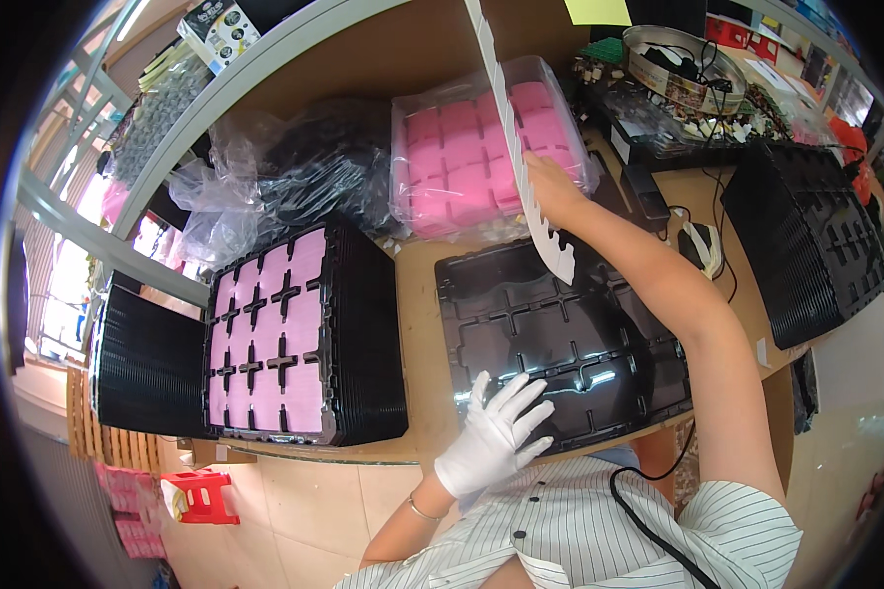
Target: The person applies white adhesive strips to black plastic trays, then fills the trays with pink foam parts by hand while wearing white gloves.
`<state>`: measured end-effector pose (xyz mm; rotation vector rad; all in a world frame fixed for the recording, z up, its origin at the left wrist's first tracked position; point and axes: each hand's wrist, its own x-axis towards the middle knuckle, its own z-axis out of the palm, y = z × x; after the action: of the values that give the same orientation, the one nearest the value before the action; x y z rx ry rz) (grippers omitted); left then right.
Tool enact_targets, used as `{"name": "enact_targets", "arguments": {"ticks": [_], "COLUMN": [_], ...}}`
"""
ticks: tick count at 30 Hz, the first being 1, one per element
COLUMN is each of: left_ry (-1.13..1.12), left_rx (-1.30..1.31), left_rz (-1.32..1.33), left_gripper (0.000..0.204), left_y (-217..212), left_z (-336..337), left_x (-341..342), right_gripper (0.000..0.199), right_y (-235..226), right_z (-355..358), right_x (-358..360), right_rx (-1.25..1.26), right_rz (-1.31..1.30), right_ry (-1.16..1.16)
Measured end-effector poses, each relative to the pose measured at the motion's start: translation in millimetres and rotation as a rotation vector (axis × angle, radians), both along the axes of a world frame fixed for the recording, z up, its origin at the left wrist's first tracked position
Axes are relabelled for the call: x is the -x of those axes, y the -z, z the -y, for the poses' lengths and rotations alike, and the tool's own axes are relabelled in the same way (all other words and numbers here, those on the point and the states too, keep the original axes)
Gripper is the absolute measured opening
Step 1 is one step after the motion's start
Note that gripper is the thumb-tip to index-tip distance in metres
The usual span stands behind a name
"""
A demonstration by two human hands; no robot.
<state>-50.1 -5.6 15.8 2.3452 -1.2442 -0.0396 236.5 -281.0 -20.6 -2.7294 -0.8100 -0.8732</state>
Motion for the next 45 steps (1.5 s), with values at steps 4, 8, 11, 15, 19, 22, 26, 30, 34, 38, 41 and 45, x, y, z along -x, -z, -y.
{"name": "enact_targets", "arguments": {"ticks": [4, 8, 11, 15, 19, 22, 26, 30, 34, 38, 41, 45], "left_ry": [-0.007, -0.028, -0.061, -0.296, -0.385, -0.315, -0.207, -0.108, -0.143, -0.081, -0.484, -0.72], "left_rx": [0.006, 0.043, 0.266, 0.852, 1.284, 1.515, 1.52, 1.432, 1.485, 1.482, 1.012, 0.878], "left_rz": [-0.039, -0.062, -0.152, -1.002, -1.183, -1.423, -1.516, -1.619, -1.536, -1.838, -1.48, -1.274], "left_gripper": [0.043, 0.04, 0.038, 0.045, 0.092, 0.112, 0.101, 0.047, 0.033, 0.035, 0.027, 0.035], "left_y": [2, 3, 4, -8, 18, 32, 40, 45, 30, 4, 18, 10], "left_z": [-4, -6, -1, 21, 49, 65, 80, 82, 70, 57, 47, 49], "left_x": [-2, -9, -21, -52, -121, -152, -150, -135, -111, -77, -62, -70], "right_gripper": [0.019, 0.021, 0.02, 0.013, 0.013, 0.015, 0.024, 0.04, 0.038, 0.036, 0.037, 0.034], "right_y": [-4, -37, -61, -100, -122, -117, -77, -54, -25, -31, -35, -28], "right_z": [-1, 12, 11, -7, -23, -17, 13, 39, 71, 64, 56, 47], "right_x": [-18, -42, -33, 19, 99, 151, 192, 213, 242, 282, 316, 358], "right_rx": [-0.206, -0.436, -0.859, -0.973, -1.046, -1.171, -1.009, -0.475, -0.31, -0.128, -0.057, -0.042], "right_rz": [-0.091, -0.762, -0.809, -0.155, -0.129, -0.163, -0.013, 0.048, 0.053, 0.153, 0.181, 0.161], "right_ry": [0.079, 0.199, 0.084, -0.144, -0.153, -0.112, -0.238, 0.211, 0.331, 0.448, 0.439, 0.32]}}
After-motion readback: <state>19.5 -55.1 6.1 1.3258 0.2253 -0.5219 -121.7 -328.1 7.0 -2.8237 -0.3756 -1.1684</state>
